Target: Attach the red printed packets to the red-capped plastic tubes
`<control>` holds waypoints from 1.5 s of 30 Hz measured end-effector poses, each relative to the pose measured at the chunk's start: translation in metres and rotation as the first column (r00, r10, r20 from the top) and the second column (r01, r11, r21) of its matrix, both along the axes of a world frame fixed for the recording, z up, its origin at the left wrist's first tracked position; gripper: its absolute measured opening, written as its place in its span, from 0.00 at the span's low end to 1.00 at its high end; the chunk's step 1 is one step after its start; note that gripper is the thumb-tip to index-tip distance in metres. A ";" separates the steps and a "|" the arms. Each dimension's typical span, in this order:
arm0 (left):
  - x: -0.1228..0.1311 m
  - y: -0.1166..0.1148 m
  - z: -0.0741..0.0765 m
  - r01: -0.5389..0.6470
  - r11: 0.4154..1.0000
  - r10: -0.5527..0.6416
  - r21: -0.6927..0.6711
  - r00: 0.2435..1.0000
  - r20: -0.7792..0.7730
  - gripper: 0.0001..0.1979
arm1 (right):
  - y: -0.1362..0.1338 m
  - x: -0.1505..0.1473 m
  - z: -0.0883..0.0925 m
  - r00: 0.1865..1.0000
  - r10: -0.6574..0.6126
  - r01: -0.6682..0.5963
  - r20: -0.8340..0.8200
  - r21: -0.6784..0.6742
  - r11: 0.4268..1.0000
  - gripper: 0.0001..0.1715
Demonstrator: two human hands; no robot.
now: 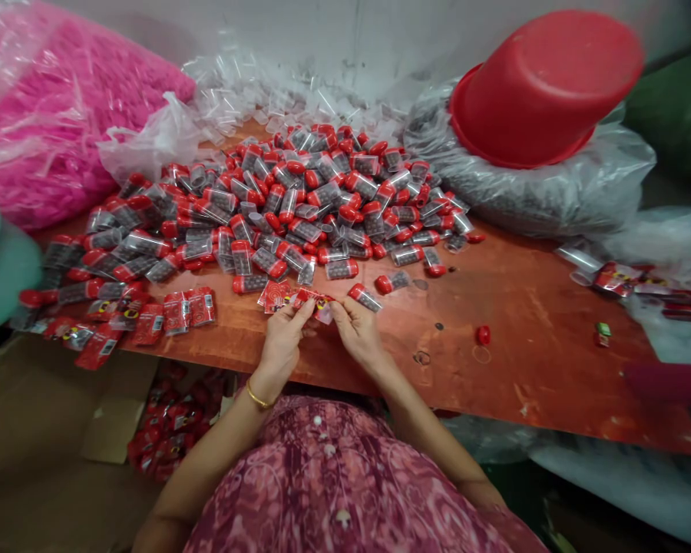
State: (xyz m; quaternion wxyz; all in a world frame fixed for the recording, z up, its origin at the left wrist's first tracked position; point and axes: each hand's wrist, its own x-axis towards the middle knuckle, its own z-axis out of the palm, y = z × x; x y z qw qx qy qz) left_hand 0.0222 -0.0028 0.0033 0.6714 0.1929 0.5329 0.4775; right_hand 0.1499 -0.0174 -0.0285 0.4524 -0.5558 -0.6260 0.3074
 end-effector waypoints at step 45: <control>0.006 -0.001 0.008 0.098 0.993 -0.108 0.063 0.977 0.182 0.22 | -0.025 0.040 0.025 0.961 0.064 -0.122 0.268 0.206 0.971 0.20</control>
